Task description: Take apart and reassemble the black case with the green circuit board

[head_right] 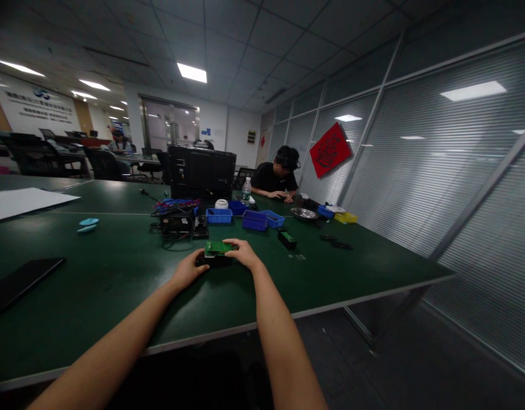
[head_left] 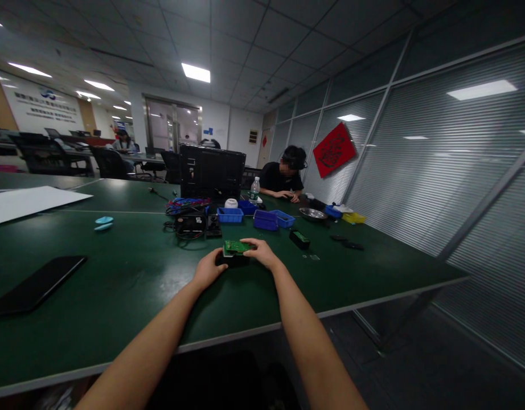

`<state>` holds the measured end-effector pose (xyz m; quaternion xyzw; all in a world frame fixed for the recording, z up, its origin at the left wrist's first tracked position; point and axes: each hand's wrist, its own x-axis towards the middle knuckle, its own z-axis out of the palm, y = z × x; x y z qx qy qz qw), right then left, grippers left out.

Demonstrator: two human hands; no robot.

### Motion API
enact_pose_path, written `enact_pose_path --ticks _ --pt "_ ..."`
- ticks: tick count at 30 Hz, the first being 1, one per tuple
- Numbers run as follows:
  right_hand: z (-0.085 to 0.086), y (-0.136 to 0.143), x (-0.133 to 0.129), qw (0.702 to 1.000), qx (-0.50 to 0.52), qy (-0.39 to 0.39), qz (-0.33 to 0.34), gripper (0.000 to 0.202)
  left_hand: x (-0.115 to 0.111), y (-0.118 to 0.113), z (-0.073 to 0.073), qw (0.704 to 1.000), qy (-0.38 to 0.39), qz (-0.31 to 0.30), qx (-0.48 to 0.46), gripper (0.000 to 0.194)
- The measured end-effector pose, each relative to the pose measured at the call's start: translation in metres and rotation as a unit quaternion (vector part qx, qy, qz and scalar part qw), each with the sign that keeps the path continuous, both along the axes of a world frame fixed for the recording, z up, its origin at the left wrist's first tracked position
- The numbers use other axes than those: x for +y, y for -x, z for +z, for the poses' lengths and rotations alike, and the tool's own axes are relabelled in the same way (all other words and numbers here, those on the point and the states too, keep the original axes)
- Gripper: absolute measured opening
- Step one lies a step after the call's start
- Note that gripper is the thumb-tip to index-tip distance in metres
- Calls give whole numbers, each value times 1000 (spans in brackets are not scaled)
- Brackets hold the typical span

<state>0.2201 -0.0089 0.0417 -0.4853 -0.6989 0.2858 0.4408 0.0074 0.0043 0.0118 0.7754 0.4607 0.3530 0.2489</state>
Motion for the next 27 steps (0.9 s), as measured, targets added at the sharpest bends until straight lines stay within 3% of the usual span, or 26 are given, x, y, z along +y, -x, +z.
enact_pose_path --ticks 13,23,27 --pt "-1 3 0 1000 -13 14 3 47 -2 -1 3 999 24 16 19 62" --pt "-3 1 0 998 -49 5 36 43 -3 0 5 1000 18 4 16 57" --pt "-2 1 -1 999 -25 32 21 58 -3 0 5 999 30 14 21 65"
